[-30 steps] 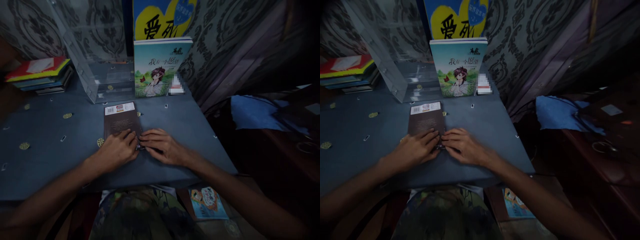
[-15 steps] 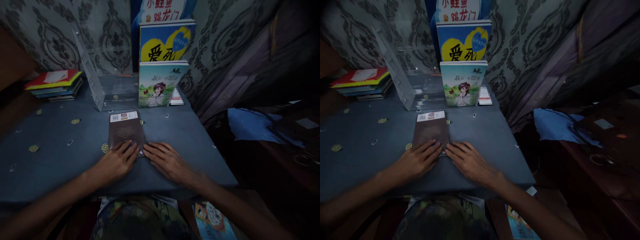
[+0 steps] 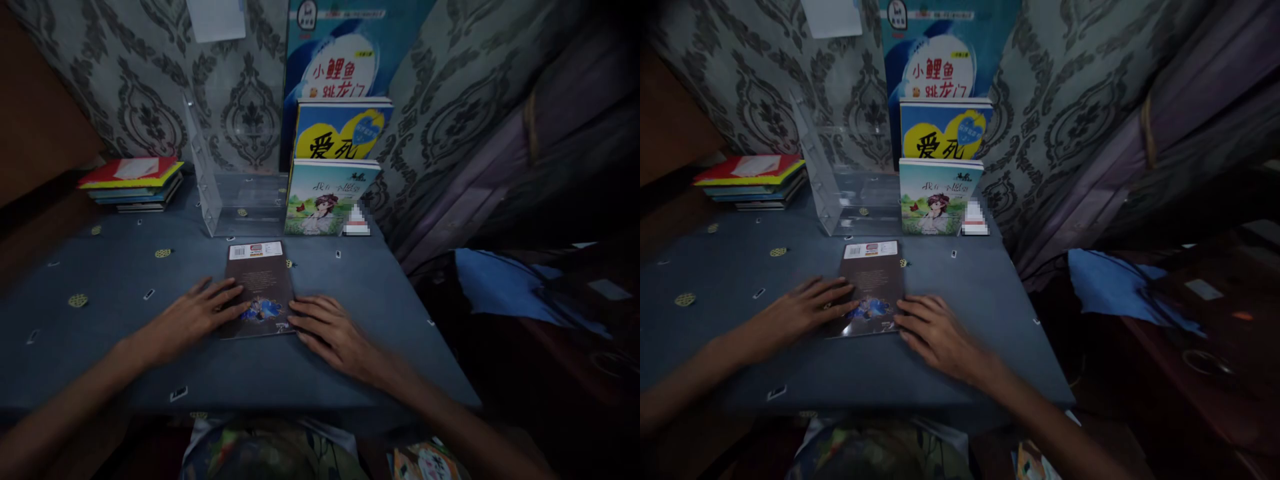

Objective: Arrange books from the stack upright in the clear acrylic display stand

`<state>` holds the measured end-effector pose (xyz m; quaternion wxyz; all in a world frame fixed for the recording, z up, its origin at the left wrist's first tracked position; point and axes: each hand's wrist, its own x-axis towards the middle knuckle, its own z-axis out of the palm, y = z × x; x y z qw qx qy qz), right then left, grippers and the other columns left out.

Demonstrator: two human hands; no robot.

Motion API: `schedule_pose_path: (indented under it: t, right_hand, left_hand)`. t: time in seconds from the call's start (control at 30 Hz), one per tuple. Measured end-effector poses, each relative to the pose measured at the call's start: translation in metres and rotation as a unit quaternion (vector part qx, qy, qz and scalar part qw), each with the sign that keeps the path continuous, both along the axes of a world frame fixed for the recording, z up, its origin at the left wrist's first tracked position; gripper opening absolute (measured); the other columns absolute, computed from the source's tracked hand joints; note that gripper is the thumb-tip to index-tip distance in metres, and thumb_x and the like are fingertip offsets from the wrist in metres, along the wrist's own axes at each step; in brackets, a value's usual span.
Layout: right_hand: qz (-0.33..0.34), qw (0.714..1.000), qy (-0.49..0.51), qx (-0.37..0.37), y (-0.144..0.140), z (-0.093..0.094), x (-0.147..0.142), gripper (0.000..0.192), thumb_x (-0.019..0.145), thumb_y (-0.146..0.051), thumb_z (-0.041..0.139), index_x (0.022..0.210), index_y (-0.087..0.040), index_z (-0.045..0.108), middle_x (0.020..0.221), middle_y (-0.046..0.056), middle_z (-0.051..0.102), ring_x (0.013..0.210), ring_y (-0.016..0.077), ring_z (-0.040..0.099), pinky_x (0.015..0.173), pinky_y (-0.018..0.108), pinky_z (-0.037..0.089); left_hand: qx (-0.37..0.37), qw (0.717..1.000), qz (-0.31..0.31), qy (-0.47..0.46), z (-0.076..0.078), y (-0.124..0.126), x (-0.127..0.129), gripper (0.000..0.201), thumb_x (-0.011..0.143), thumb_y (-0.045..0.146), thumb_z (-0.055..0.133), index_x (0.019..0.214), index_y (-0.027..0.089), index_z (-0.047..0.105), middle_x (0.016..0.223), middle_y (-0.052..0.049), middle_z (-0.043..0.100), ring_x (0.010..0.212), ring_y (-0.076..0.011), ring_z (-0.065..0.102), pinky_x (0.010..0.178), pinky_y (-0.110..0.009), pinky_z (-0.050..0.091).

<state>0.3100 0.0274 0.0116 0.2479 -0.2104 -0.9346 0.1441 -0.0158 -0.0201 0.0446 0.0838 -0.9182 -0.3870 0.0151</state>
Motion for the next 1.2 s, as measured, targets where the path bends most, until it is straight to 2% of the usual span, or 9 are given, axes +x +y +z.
schedule_pose_path:
  t: [0.1, 0.3, 0.5, 0.67, 0.8, 0.9, 1.03, 1.13, 1.2]
  right_hand:
    - [-0.015, 1.0, -0.023, -0.011, 0.009, -0.003, -0.009, 0.034, 0.101, -0.029, 0.053, 0.131, -0.019, 0.065, 0.141, 0.015, 0.062, 0.135, 0.028, 0.055, 0.109, 0.054, 0.049]
    - [-0.035, 0.997, -0.046, -0.054, 0.014, -0.008, -0.019, 0.041, 0.102, -0.034, 0.051, 0.14, -0.02, 0.059, 0.149, 0.013, 0.056, 0.144, 0.0282, 0.045, 0.115, 0.051, 0.044]
    - [-0.036, 0.995, -0.02, -0.096, 0.011, -0.011, -0.016, 0.045, 0.101, -0.041, 0.052, 0.141, -0.022, 0.058, 0.152, 0.013, 0.053, 0.144, 0.0301, 0.044, 0.116, 0.055, 0.041]
    - [-0.031, 0.988, -0.014, -0.149, 0.011, -0.005, -0.014, 0.049, 0.1, -0.047, 0.052, 0.142, -0.023, 0.057, 0.155, 0.012, 0.048, 0.146, 0.0299, 0.041, 0.119, 0.055, 0.036]
    - [-0.029, 0.978, 0.011, -0.208, 0.014, -0.005, -0.01, 0.057, 0.097, -0.056, 0.054, 0.144, -0.023, 0.056, 0.156, 0.013, 0.046, 0.146, 0.0315, 0.041, 0.119, 0.057, 0.034]
    - [0.0, 0.967, 0.081, -0.241, 0.02, -0.005, -0.004, 0.063, 0.093, -0.063, 0.056, 0.145, -0.027, 0.054, 0.155, 0.013, 0.048, 0.145, 0.0319, 0.043, 0.119, 0.058, 0.033]
    - [0.041, 0.944, 0.185, -0.271, 0.025, -0.002, 0.0, 0.069, 0.086, -0.068, 0.064, 0.142, -0.03, 0.057, 0.15, 0.012, 0.054, 0.141, 0.0319, 0.048, 0.117, 0.055, 0.036]
    - [0.003, 0.936, 0.209, -0.282, 0.026, -0.002, -0.005, 0.068, 0.083, -0.058, 0.073, 0.142, -0.029, 0.057, 0.145, 0.011, 0.059, 0.135, 0.03, 0.054, 0.115, 0.05, 0.041]
    - [-0.035, 0.93, 0.224, -0.291, 0.029, -0.004, -0.012, 0.058, 0.086, -0.052, 0.072, 0.138, -0.029, 0.06, 0.14, 0.01, 0.063, 0.13, 0.0274, 0.059, 0.112, 0.047, 0.044]
  left_hand:
    - [0.027, 0.998, -0.03, 0.044, 0.001, 0.007, -0.006, 0.067, 0.091, 0.009, 0.055, 0.151, 0.034, 0.042, 0.154, -0.009, 0.05, 0.147, -0.0296, 0.039, 0.117, -0.056, 0.034]
    - [0.095, 0.988, -0.099, 0.066, 0.002, 0.017, 0.0, 0.06, 0.09, 0.02, 0.065, 0.147, 0.032, 0.049, 0.14, -0.01, 0.063, 0.136, -0.0314, 0.053, 0.12, -0.061, 0.028]
    - [0.07, 0.986, -0.137, 0.068, 0.01, 0.021, -0.002, 0.058, 0.095, 0.019, 0.058, 0.149, 0.035, 0.044, 0.143, -0.008, 0.061, 0.136, -0.0299, 0.053, 0.119, -0.058, 0.033]
    - [0.054, 0.992, -0.112, 0.035, -0.001, 0.027, -0.01, 0.057, 0.098, 0.013, 0.049, 0.152, 0.027, 0.04, 0.149, -0.012, 0.055, 0.142, -0.0313, 0.047, 0.119, -0.059, 0.032]
    - [0.037, 0.993, -0.065, -0.094, -0.013, 0.04, -0.013, 0.051, 0.1, 0.013, 0.041, 0.15, 0.023, 0.041, 0.147, -0.011, 0.058, 0.141, -0.0236, 0.048, 0.121, -0.05, 0.033]
    - [0.05, 0.968, -0.062, -0.237, -0.018, 0.05, -0.007, 0.04, 0.101, 0.017, 0.042, 0.14, 0.02, 0.052, 0.133, -0.011, 0.068, 0.129, -0.0211, 0.06, 0.116, -0.046, 0.041]
    - [0.021, 0.913, -0.018, -0.408, -0.014, 0.059, 0.01, 0.025, 0.099, 0.031, 0.052, 0.115, 0.02, 0.067, 0.11, -0.009, 0.075, 0.106, -0.0215, 0.07, 0.103, -0.041, 0.051]
    - [-0.027, 0.861, 0.025, -0.507, -0.003, 0.061, 0.026, 0.027, 0.094, 0.042, 0.058, 0.096, 0.019, 0.07, 0.091, -0.006, 0.073, 0.088, -0.0197, 0.069, 0.084, -0.032, 0.054]
    - [-0.056, 0.831, 0.055, -0.551, 0.006, 0.061, 0.037, 0.03, 0.091, 0.046, 0.062, 0.086, 0.018, 0.07, 0.08, -0.003, 0.069, 0.079, -0.0175, 0.065, 0.074, -0.028, 0.05]
